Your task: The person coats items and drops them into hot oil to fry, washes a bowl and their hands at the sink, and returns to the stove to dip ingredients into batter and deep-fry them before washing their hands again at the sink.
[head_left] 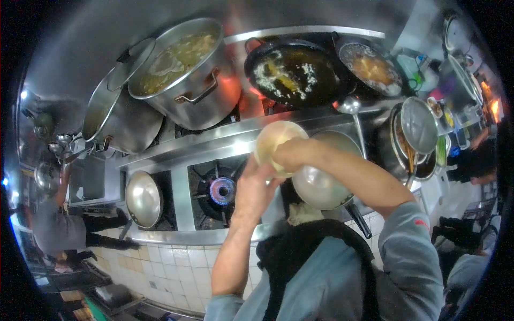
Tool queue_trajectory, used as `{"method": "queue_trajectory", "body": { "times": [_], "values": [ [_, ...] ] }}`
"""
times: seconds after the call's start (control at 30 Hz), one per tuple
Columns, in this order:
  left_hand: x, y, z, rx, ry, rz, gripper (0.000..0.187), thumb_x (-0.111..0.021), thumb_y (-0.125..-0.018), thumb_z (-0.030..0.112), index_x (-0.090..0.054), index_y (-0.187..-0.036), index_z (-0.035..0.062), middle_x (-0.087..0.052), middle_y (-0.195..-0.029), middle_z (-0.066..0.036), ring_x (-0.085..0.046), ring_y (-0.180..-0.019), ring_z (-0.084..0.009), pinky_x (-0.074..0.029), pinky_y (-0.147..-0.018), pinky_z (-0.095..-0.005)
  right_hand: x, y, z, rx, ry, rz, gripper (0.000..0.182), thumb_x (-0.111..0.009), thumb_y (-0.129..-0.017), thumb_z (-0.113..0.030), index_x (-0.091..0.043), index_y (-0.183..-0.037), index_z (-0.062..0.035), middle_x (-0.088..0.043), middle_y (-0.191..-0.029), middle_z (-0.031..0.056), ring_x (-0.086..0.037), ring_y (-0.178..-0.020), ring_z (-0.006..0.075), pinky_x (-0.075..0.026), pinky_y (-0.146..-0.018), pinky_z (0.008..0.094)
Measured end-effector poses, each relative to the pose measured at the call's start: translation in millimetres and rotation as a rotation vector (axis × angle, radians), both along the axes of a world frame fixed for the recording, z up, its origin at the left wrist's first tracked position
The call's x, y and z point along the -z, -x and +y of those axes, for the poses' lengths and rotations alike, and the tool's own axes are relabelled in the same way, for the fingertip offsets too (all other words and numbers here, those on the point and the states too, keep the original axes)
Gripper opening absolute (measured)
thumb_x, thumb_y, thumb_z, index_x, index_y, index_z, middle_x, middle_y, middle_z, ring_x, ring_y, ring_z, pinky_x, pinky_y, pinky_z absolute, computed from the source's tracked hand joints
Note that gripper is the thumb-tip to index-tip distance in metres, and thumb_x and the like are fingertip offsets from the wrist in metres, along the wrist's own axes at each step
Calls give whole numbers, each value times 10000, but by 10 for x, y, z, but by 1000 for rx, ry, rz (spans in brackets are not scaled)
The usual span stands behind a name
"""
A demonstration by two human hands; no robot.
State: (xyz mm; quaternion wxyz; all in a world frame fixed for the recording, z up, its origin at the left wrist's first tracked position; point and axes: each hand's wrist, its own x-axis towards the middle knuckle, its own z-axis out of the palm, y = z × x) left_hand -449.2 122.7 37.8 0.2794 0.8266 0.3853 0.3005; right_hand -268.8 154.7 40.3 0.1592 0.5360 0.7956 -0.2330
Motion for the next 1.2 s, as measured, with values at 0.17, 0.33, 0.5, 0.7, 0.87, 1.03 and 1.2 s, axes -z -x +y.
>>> {"method": "queue_trajectory", "body": {
  "times": [0.17,0.33,0.5,0.7,0.87,1.03,1.2],
  "values": [
    [-42,18,-37,-4,29,35,265,-847,-714,98,-632,-853,26,-636,-1204,-167,-686,-986,-355,-570,-803,-422,94,-12,-22,-29,10,-11,273,-674,-808,-154,-722,-1064,-72,-728,-1002,145,-703,-951,317,-546,-819,447],
    [-60,20,-23,3,10,46,255,-842,-716,93,-643,-858,23,-633,-1205,-174,-687,-988,-350,-572,-801,-428,-17,-3,-39,-3,-3,6,252,-660,-820,-167,-738,-1045,-85,-723,-1005,165,-692,-969,354,-541,-846,445],
    [-35,34,-17,2,-18,50,254,-840,-726,105,-647,-863,15,-633,-1203,-185,-687,-976,-363,-570,-791,-435,-27,-145,-58,-2,-229,256,185,-626,-825,-153,-747,-944,-78,-713,-903,180,-696,-859,364,-539,-763,472],
    [-18,50,-28,9,-80,-29,266,-843,-730,120,-630,-841,5,-634,-1193,-195,-691,-961,-369,-571,-766,-434,-415,-295,72,-24,-388,470,217,-628,-802,-126,-715,-987,-53,-690,-920,214,-672,-851,403,-532,-773,476],
    [-31,51,-29,10,-90,-21,278,-845,-726,115,-623,-848,1,-634,-1197,-190,-694,-958,-353,-573,-764,-425,-641,-310,95,-17,-506,469,150,-637,-756,-116,-725,-842,-29,-692,-829,224,-687,-791,415,-550,-746,488],
    [-77,13,-60,25,-51,-19,270,-844,-716,83,-631,-862,6,-638,-1192,-179,-699,-941,-337,-573,-781,-404,-172,-237,91,-40,-413,348,187,-638,-756,-89,-738,-891,-8,-704,-913,228,-691,-897,386,-550,-800,460],
    [-83,-40,-74,59,-73,-81,250,-840,-711,60,-634,-845,14,-640,-1189,-170,-684,-983,-351,-565,-810,-406,66,-109,-19,94,-169,273,239,-626,-766,-105,-742,-961,-31,-713,-999,203,-681,-983,357,-531,-880,439]
  ]
}}
